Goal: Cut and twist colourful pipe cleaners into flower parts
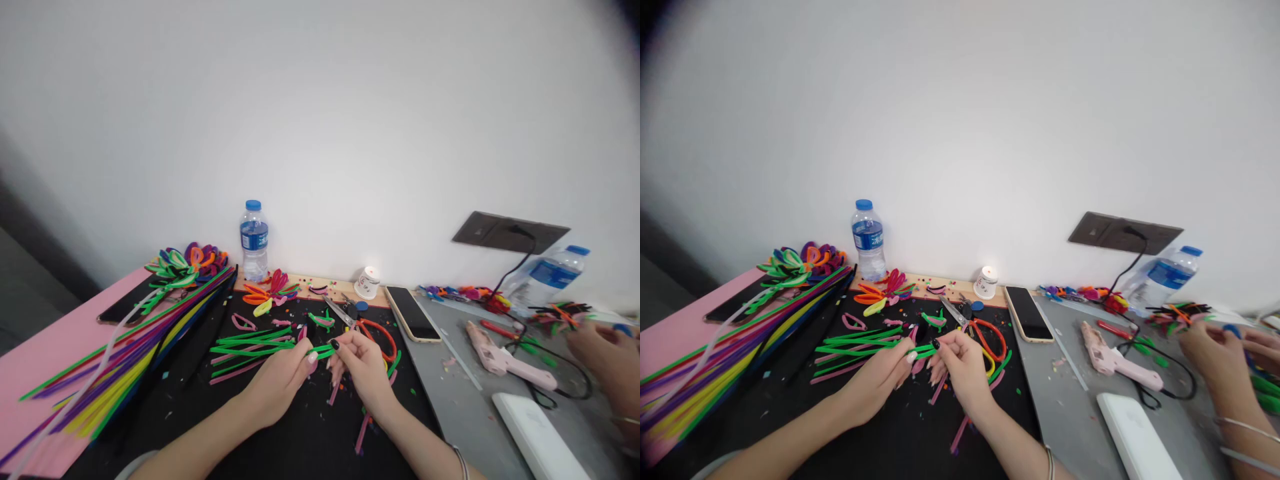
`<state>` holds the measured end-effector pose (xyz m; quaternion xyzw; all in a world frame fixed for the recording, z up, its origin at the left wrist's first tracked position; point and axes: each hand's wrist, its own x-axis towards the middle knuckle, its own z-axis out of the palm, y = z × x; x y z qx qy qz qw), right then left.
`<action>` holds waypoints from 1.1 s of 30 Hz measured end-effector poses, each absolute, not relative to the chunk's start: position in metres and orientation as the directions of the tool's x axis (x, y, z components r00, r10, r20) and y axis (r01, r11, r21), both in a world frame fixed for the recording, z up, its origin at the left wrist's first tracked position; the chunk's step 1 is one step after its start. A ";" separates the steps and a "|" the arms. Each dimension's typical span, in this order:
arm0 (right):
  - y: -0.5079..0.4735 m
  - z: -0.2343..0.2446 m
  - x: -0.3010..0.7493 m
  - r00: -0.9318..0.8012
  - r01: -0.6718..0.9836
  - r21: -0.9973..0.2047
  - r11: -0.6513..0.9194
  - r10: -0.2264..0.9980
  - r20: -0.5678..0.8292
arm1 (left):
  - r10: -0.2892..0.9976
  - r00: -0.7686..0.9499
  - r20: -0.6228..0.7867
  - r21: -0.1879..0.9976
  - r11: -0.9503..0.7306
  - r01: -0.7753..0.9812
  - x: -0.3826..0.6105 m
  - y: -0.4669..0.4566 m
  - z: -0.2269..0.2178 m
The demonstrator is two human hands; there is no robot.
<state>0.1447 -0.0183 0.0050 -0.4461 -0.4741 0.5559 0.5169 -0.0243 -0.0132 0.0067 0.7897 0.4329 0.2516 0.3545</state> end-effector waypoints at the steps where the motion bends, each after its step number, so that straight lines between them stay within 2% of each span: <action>1: -0.018 0.005 0.145 -0.065 -0.142 -0.990 -0.006 0.998 0.003 | 0.862 0.500 0.090 0.779 -0.373 0.503 -0.025 -0.013 0.006; 12: -0.018 0.004 0.149 -0.077 -0.069 -0.995 0.078 0.994 0.083 | 0.871 0.483 0.093 0.885 -0.294 0.360 -0.024 -0.008 0.007; 18: -0.022 -0.005 0.149 -0.206 0.172 -0.975 0.139 0.973 0.102 | 0.786 0.612 0.080 0.882 -0.342 0.325 -0.024 -0.008 0.010; 21: -0.021 -0.006 0.151 -0.233 0.309 -0.920 0.242 0.957 0.174 | 0.777 0.624 0.076 0.887 -0.338 0.313 -0.023 -0.008 0.008; 26: -0.020 0.001 0.156 -0.274 0.508 -0.733 0.452 0.892 0.361 | 0.807 0.586 0.066 0.893 -0.310 0.327 -0.023 -0.009 0.004; 33: -0.019 0.005 0.160 -0.384 0.544 -0.583 0.603 0.797 0.466 | 0.823 0.567 0.029 0.898 -0.270 0.347 -0.024 -0.008 0.004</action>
